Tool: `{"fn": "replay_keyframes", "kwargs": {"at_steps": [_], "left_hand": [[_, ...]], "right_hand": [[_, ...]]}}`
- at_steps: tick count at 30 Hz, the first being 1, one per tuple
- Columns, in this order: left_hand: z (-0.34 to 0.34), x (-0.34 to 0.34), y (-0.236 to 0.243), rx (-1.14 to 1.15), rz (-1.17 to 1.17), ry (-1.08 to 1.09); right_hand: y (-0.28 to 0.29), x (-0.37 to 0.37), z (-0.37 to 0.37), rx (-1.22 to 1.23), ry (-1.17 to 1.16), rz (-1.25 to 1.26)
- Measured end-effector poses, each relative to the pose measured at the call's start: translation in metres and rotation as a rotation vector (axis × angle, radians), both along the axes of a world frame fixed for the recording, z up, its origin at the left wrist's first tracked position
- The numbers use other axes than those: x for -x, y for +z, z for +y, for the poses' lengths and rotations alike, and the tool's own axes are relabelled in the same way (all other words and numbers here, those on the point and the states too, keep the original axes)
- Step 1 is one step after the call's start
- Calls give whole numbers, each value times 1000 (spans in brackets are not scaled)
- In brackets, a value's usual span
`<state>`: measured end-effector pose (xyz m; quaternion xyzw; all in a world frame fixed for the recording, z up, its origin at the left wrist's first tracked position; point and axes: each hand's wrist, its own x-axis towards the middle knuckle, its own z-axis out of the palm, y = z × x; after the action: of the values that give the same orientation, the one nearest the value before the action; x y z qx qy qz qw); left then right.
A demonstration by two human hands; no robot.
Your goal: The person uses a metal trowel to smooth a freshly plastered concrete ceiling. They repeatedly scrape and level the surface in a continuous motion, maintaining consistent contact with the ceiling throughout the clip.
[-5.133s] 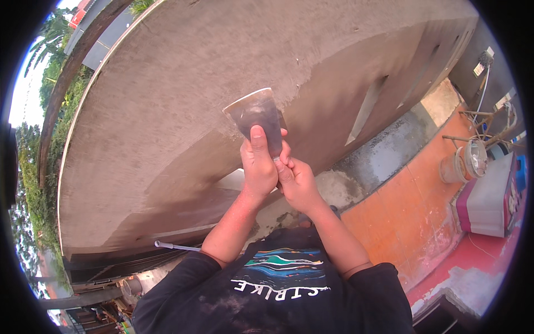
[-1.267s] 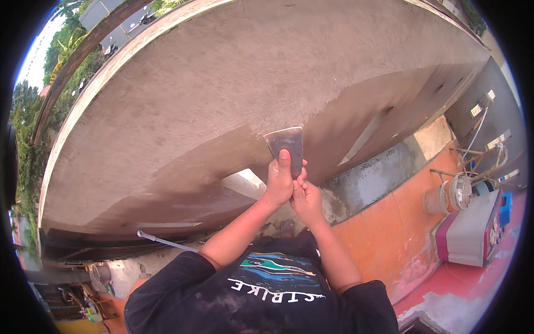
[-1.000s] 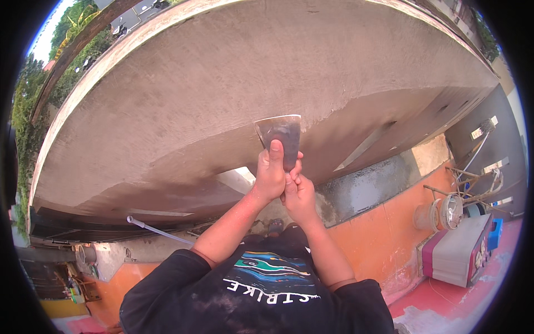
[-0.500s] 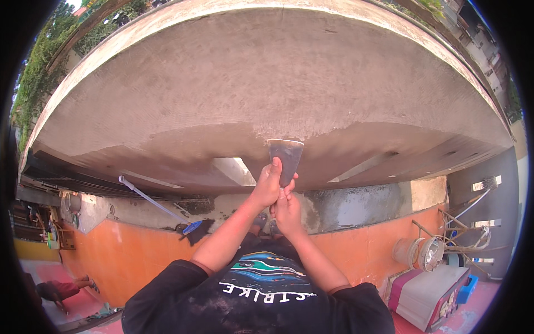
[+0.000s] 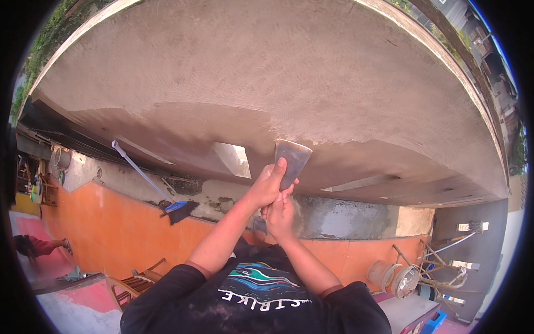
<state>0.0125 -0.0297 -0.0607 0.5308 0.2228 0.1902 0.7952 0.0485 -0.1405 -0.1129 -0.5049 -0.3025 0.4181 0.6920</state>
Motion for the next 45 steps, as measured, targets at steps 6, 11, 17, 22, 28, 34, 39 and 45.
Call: {"fn": "replay_keyframes", "kwargs": {"at_steps": [6,11,17,22,28,34,39,45], "left_hand": [[3,-4,-5,-29,7,17],[4,-2,12,-46,-43,37],[26,-5,44,-91,-128,34],[7,1,21,36,22,40],[2,5,-8,-10,-22,40],[7,2,-15,1,12,6],[17,6,7,-92,-7,4],[31,-6,53,-173,-90,-22]], "right_hand": [[-8,-3,0,11,-23,-32],[9,0,10,-96,-2,-42],[37,-15,32,-109,-56,-57],[18,-2,12,-112,71,-56],[-10,6,3,-12,-22,102],[-14,10,7,-15,-96,135],[3,16,23,-91,-92,66],[27,-7,40,-250,-67,-35]]}}
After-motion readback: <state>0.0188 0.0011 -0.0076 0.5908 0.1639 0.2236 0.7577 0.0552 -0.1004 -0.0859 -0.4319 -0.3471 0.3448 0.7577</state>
